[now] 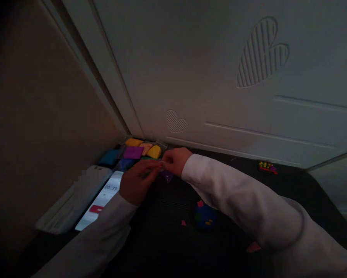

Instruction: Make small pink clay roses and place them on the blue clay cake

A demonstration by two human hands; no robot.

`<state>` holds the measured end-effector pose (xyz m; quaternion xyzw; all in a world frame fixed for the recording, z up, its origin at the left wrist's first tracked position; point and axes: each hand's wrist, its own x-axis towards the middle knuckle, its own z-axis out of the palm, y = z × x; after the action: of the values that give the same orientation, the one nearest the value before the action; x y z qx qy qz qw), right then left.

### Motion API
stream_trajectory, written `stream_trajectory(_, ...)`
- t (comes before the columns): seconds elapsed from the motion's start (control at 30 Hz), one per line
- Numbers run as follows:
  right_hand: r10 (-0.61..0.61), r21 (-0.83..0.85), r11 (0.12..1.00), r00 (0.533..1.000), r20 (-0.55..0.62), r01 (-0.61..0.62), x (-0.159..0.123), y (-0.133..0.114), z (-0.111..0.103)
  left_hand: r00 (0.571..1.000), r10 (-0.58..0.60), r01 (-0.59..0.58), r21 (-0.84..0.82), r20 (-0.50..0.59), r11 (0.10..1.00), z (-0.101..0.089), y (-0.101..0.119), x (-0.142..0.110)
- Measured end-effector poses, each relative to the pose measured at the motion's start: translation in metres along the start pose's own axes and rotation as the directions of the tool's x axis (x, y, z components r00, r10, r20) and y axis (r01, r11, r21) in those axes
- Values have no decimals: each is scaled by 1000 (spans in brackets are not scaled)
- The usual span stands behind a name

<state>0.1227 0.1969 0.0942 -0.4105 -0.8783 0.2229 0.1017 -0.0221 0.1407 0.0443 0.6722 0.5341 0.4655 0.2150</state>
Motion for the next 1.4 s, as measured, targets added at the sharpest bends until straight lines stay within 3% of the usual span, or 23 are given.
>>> stream_trajectory(0.17, 21, 44, 999, 1000, -13, -21, -5, -4, -1, 973, -232, 225, -252, 2, 941, -1, 5, 0)
stream_trajectory(0.27, 46, 54, 998, 999, -23, -45, -6, -7, -2, 958, -282, 284, -326, 52, 902, -2, 5, 0)
stream_trajectory(0.4, 58, 84, 995, 998, -28, -56, -6, -9, -3, 957, -284, 287, -292, 55, 912, -3, 4, -2)
stream_trajectory(0.47, 56, 107, 993, 998, -25, -53, -6, -9, -2, 968, -248, 250, -230, 41, 941, -4, 3, -2)
stream_trajectory(0.6, 81, 152, 985, 997, -16, -78, -5, -5, 0, 998, -55, 58, -74, 34, 996, -7, 4, 0)
stream_trajectory(0.8, 89, 107, 990, 995, 44, -94, -14, -5, -7, 986, 114, -134, 176, 119, 975, -10, -3, -3)
stream_trajectory(0.9, 47, -41, 998, 997, -65, -50, -35, -7, -12, 947, 299, -320, 290, 115, 902, -7, -13, -1)
stream_trajectory(0.97, -7, -146, 989, 995, -97, -8, -55, -7, -11, 930, 356, -362, 392, 93, 846, -2, -21, 1)
stream_trajectory(1.03, -35, -226, 974, 998, -54, 22, -78, -8, -6, 942, 322, -323, 501, 92, 803, 6, -27, 3)
stream_trajectory(1.17, -15, -269, 963, 1000, 0, 14, -127, -12, 10, 952, 167, -292, 592, 258, 751, 21, -28, 1)
stream_trajectory(1.33, 102, -156, 980, 986, -131, -122, -180, -21, 19, 960, 226, -279, 594, 165, 754, 17, -13, -1)
stream_trajectory(1.4, 150, -118, 977, 969, -197, -175, -197, -23, 22, 955, 232, -297, 554, 187, 778, 13, -1, -6)
